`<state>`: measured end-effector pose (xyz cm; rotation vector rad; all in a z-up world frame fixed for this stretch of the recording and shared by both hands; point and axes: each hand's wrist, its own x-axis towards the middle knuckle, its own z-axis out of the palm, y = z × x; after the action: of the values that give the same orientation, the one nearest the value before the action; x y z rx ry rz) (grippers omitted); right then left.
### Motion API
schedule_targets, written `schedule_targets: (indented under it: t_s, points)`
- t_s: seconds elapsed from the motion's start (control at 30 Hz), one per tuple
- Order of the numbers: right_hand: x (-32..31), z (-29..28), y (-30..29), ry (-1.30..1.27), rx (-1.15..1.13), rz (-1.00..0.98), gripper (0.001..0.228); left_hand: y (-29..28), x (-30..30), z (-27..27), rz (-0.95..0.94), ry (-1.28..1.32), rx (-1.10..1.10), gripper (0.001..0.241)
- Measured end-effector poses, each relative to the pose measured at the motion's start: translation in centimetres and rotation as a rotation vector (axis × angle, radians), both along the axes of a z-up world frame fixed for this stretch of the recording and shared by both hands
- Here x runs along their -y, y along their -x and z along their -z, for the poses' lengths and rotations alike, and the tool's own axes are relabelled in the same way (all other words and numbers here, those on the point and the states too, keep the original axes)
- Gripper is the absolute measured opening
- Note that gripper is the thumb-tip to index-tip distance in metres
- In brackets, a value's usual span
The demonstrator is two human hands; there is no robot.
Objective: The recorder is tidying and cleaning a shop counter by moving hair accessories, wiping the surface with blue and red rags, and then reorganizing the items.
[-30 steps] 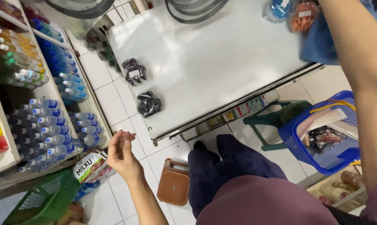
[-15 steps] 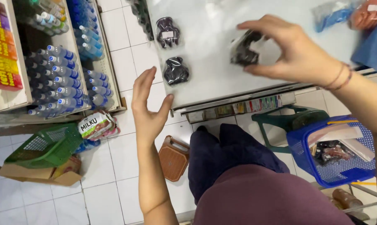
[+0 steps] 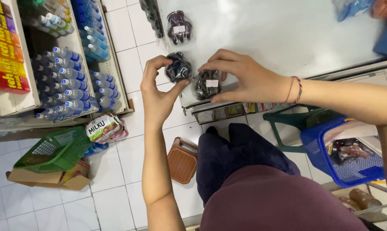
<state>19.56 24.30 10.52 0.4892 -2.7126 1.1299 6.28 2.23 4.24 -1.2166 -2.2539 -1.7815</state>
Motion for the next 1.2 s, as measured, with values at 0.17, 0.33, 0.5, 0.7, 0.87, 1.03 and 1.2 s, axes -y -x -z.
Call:
schedule_targets:
  t_s: [0.17, 0.33, 0.5, 0.7, 0.87, 1.03, 1.2]
  points:
    - [0.6, 0.5, 0.0, 0.042, 0.11, 0.068, 0.069, 0.1, -0.3, -0.5, -0.01, -0.032, 0.0, 0.051]
    - [1.0, 0.8, 0.0, 0.128, 0.058, 0.072, 0.057, 0.4, 0.1, -1.7, 0.128, 0.036, -0.042, 0.055]
    - [1.8, 0.2, 0.0, 0.135, 0.032, 0.037, 0.052, 1.0, -0.2, -1.7, 0.16, 0.052, -0.014, 0.052]
    - [2.1, 0.8, -0.1, 0.133, 0.066, 0.055, 0.05, 1.6, -0.1, -1.7, 0.221, 0.076, -0.016, 0.048]
    - [2.2, 0.9, -0.8, 0.08, -0.018, 0.135, 0.053, 1.5, 0.7, -1.1, 0.232, 0.086, -0.056, 0.054]
    - [1.4, 1.4, -5.9, -0.009, -0.41, 0.263, 0.048, 2.1, 3.7, 4.9, 0.045, -0.266, 0.126, 0.056]
    - [-0.6, 6.9, -14.5, 0.036, -0.545, 0.47, 0.033, 4.2, 7.6, 22.1, -0.264, -0.076, 0.188, 0.039]
